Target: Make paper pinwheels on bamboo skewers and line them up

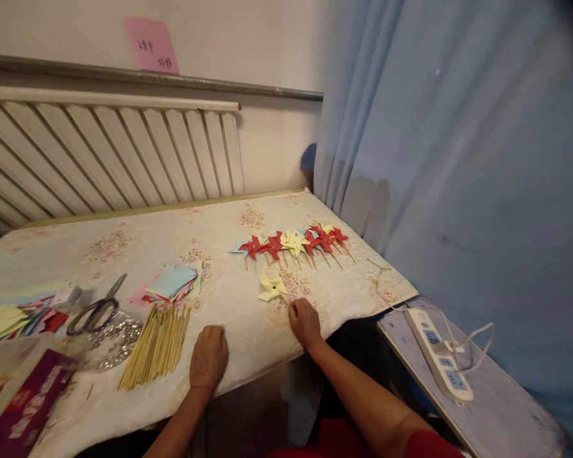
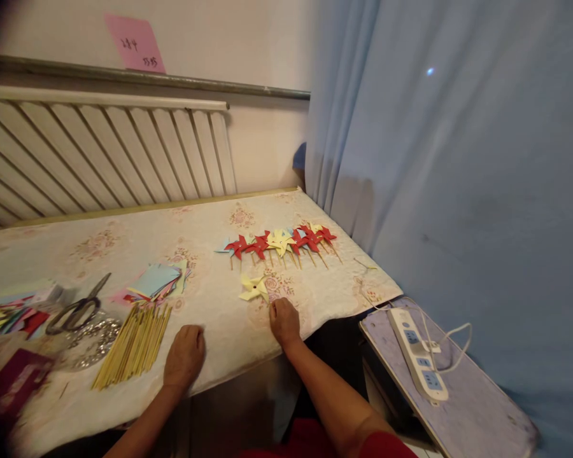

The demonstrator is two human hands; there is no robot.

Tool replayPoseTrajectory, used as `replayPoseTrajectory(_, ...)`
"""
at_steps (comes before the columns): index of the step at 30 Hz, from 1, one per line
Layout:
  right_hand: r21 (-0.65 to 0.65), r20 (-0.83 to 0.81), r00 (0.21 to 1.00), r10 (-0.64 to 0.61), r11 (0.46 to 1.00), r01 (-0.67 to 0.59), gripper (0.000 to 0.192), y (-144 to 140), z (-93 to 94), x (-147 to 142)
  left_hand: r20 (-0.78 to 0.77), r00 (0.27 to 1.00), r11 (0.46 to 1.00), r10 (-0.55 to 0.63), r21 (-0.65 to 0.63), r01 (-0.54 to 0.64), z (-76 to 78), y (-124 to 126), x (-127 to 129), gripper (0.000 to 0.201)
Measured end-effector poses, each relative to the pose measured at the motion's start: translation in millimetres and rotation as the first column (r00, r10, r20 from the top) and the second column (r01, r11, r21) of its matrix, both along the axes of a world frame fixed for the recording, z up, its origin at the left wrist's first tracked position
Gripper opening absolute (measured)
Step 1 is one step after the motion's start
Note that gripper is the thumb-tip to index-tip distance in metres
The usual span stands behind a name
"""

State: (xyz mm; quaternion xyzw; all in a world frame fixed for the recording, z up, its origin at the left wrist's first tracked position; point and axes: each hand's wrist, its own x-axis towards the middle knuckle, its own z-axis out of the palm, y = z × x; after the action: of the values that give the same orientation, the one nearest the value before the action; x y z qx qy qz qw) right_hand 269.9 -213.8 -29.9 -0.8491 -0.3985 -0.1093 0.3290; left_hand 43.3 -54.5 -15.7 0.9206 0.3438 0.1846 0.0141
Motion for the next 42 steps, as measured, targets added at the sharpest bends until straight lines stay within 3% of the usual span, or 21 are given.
replayPoseTrajectory(42, 0.004, 0.017, 1.0, -0.007, 1.0, 0.007, 0.014, 0.4, -1.2, 0.0, 0.022, 1.0, 1.0, -0.007, -0.02, 0.008, -1.6, 3.4, 0.1, 0.021)
